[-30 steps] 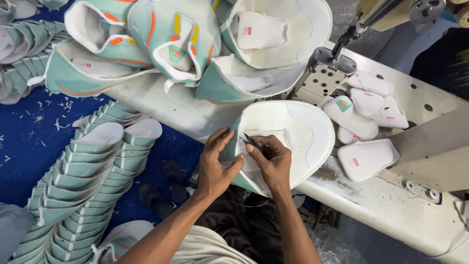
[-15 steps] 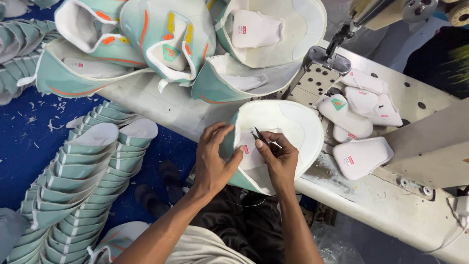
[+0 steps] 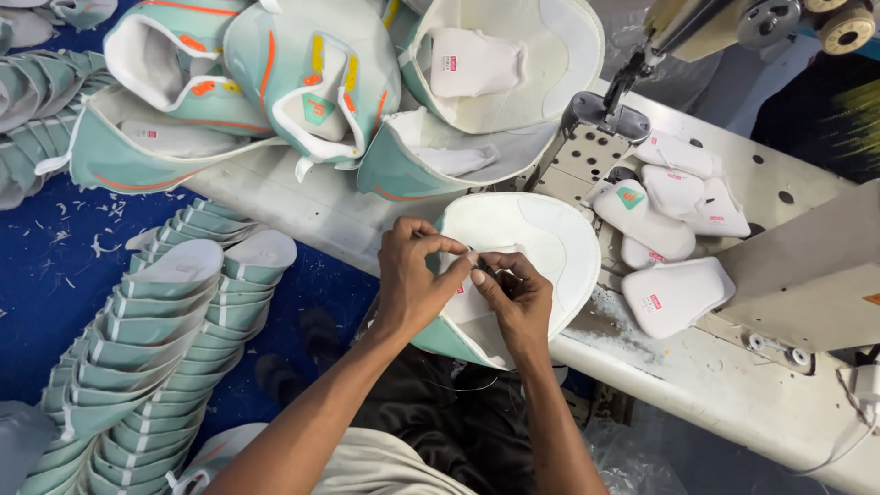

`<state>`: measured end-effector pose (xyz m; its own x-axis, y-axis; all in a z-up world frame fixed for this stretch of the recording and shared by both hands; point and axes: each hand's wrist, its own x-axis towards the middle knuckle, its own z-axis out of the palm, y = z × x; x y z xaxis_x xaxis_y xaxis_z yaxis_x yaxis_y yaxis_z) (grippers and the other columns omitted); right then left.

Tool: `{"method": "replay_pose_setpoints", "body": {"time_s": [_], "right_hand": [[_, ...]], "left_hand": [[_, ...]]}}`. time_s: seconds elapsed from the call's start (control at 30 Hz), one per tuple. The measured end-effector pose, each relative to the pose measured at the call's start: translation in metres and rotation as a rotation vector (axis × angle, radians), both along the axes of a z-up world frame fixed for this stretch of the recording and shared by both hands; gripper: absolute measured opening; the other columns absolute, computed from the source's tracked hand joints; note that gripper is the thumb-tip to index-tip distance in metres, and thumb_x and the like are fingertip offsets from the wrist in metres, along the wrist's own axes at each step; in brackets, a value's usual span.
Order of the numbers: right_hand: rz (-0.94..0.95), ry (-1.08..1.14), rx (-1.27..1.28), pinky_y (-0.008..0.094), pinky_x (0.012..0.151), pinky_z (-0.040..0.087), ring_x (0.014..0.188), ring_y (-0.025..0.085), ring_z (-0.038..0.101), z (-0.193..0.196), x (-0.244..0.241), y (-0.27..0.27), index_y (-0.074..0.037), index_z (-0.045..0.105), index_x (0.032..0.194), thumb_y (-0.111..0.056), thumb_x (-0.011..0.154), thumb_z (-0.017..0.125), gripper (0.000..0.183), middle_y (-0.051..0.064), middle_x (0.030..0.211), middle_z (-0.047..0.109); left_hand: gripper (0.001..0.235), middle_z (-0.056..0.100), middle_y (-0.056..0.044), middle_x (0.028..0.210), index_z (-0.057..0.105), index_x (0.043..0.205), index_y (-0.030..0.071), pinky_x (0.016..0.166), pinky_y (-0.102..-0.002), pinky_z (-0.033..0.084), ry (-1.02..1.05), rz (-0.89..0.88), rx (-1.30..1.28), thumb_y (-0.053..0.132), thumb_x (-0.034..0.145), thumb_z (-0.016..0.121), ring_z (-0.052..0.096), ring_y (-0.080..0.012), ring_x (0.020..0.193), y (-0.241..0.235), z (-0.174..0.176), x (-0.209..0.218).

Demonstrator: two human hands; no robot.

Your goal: The person uses a pair of scissors to trim excess threads and fabric from the interior and exterior of light blue and white shoes. The person handles the shoes one by one, turning them over to access different areas, and places the finished items on a pile.

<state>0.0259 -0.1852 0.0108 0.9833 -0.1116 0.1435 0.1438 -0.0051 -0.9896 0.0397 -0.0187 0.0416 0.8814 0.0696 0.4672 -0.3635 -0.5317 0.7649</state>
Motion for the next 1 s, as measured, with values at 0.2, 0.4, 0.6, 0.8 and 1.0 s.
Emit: {"method": "replay_pose_setpoints", "body": {"time_s": [0.2, 0.4, 0.6, 0.8, 1.0], "right_hand": [[-0.068, 0.021, -0.049, 0.023, 0.060, 0.047, 0.073, 0.007, 0.061, 0.004, -0.003, -0.002, -0.001, 0.075, 0.108, -0.016, 0.084, 0.084, 0.031, 0.003, 0.088, 0.072], [-0.127, 0.122, -0.148, 0.025, 0.055, 0.038, 0.065, 0.008, 0.053, 0.007, -0.003, -0.008, -0.001, 0.077, 0.108, -0.021, 0.083, 0.084, 0.033, 0.002, 0.078, 0.067], [-0.122, 0.119, -0.184, 0.024, 0.057, 0.042, 0.068, 0.007, 0.056, 0.000, -0.002, -0.007, 0.000, 0.076, 0.109, -0.024, 0.083, 0.085, 0.036, 0.001, 0.082, 0.070], [-0.128, 0.090, -0.214, 0.026, 0.058, 0.044, 0.068, 0.010, 0.058, 0.010, -0.009, -0.006, 0.001, 0.076, 0.108, -0.022, 0.083, 0.084, 0.035, 0.005, 0.085, 0.071], [-0.141, -0.059, -0.469, 0.029, 0.062, 0.054, 0.073, 0.017, 0.067, 0.007, -0.003, -0.011, 0.004, 0.076, 0.106, -0.023, 0.083, 0.085, 0.037, 0.012, 0.092, 0.075]], "left_hand": [[0.020, 0.070, -0.007, 0.100, 0.080, 0.089, 0.006, 0.087, -0.036, 0.052, 0.137, 0.032, -0.259, 0.025, 0.083, 0.083, 0.065, -0.0207, 0.097, 0.022, -0.005, 0.008], [0.046, 0.074, -0.016, 0.111, 0.060, 0.125, -0.004, 0.089, -0.039, 0.051, 0.177, 0.295, -0.391, 0.007, 0.084, 0.077, 0.067, -0.0274, 0.098, 0.074, -0.030, 0.008], [0.071, 0.062, -0.025, 0.137, 0.042, 0.146, -0.006, 0.101, -0.043, 0.047, -0.066, 0.071, -0.172, 0.018, 0.088, 0.076, 0.062, -0.0359, 0.120, 0.059, -0.025, -0.011], [0.067, 0.067, -0.024, 0.130, 0.058, 0.134, -0.002, 0.100, -0.042, 0.051, 0.216, -0.141, -0.079, 0.033, 0.081, 0.077, 0.067, -0.0352, 0.119, 0.031, -0.018, -0.009], [0.040, 0.074, -0.024, 0.098, 0.070, 0.110, -0.004, 0.079, -0.047, 0.057, 0.098, 0.027, 0.155, 0.026, 0.084, 0.076, 0.072, -0.0395, 0.089, 0.022, 0.007, -0.005]]}}
